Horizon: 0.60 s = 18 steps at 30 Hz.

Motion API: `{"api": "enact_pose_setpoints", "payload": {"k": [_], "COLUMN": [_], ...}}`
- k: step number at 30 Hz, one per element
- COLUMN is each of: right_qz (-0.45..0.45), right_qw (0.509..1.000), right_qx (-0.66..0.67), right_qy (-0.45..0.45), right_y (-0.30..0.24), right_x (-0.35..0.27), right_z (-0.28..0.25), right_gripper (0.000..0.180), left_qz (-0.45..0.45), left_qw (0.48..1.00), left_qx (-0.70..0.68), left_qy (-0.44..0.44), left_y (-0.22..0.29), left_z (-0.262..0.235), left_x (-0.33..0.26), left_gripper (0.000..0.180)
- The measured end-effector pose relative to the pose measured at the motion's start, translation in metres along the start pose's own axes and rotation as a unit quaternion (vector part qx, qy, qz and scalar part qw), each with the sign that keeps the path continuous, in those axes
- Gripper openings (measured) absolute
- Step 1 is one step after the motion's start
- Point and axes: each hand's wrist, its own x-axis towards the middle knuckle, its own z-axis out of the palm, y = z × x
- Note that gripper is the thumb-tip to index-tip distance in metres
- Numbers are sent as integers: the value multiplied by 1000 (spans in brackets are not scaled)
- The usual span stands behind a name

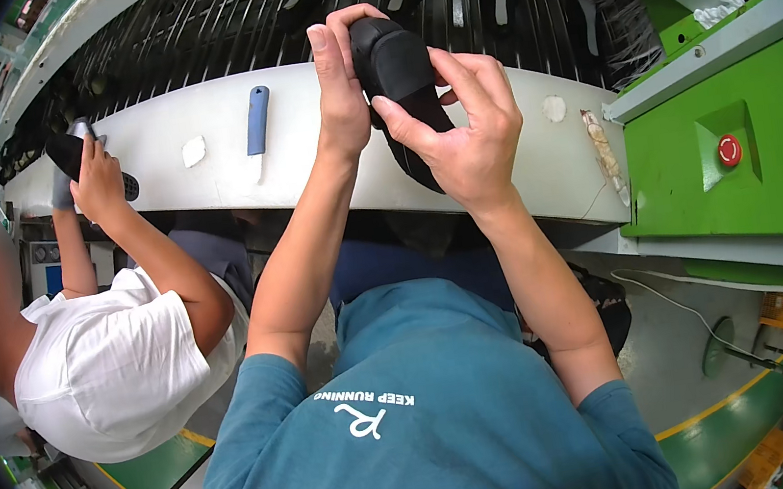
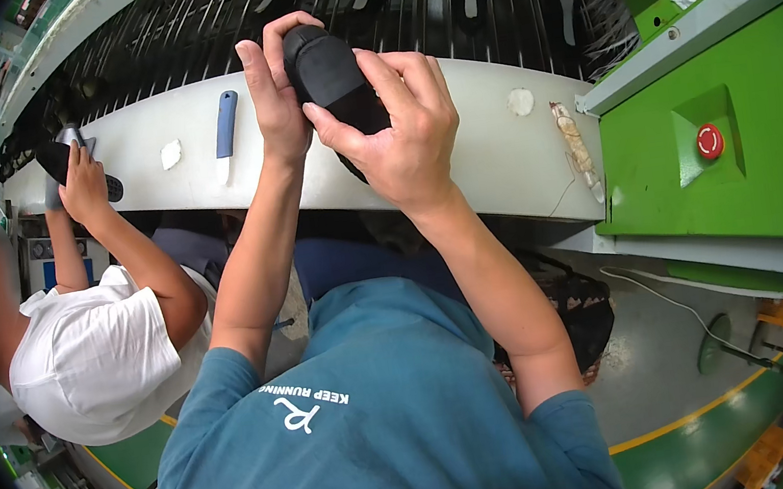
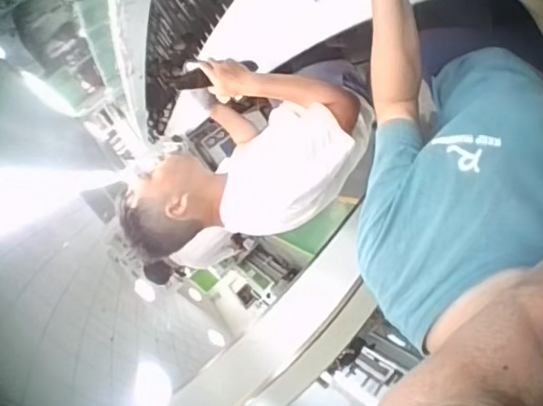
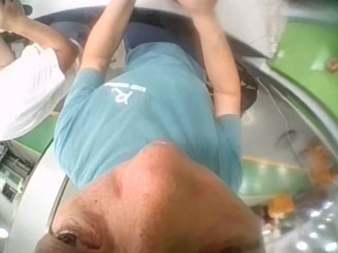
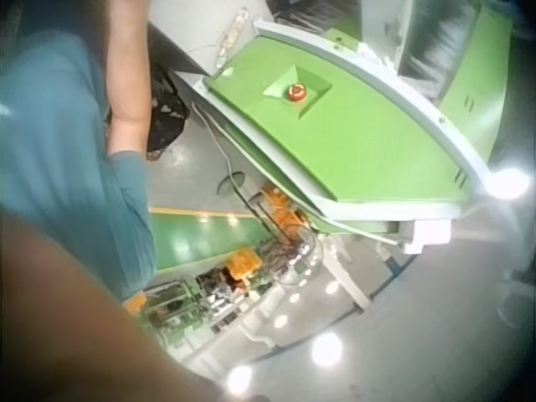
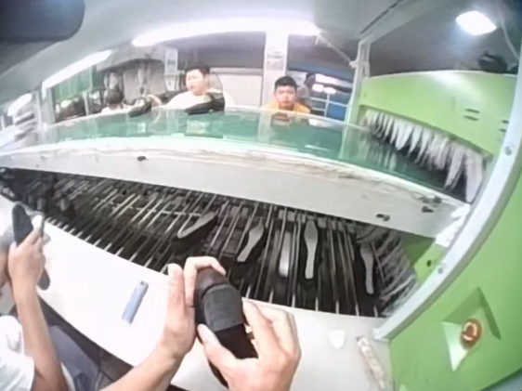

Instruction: The person assembles a black slip-on shoe by fitting a black sock-like upper onto a green sole. They repeatedly stretch and press the upper to secure it around the sole's edges. The person uses a small metal tool to tuck the upper material into the sole's perimeter. The finished shoe is placed on a conveyor belt.

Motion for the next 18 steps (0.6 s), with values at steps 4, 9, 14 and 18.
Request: {"api": "enact_pose_setpoints", "payload": {"k": [4, 9, 14, 18], "right_qz": [-3, -11, -48, -57], "right_qw": [1000, 1000, 998, 998], "right_qx": [-6, -9, -19, -13], "right_qy": [-9, -14, -22, -20], "right_y": [-2, -3, -5, -9], "right_x": [1, 2, 2, 3], "right_z": [-1, -3, -6, -10], "right_gripper": [60, 60, 64, 63], "left_qz": [-5, 6, 6, 7], "left_qw": [1000, 1000, 1000, 999], "left_qx": [-9, -2, -5, 25], "left_qy": [5, 5, -6, -23], "left_y": [0, 3, 6, 15], "left_z": [0, 0, -4, -5], "left_x": [-3, -4, -10, -17], "left_gripper": [86, 84, 72, 60]}}
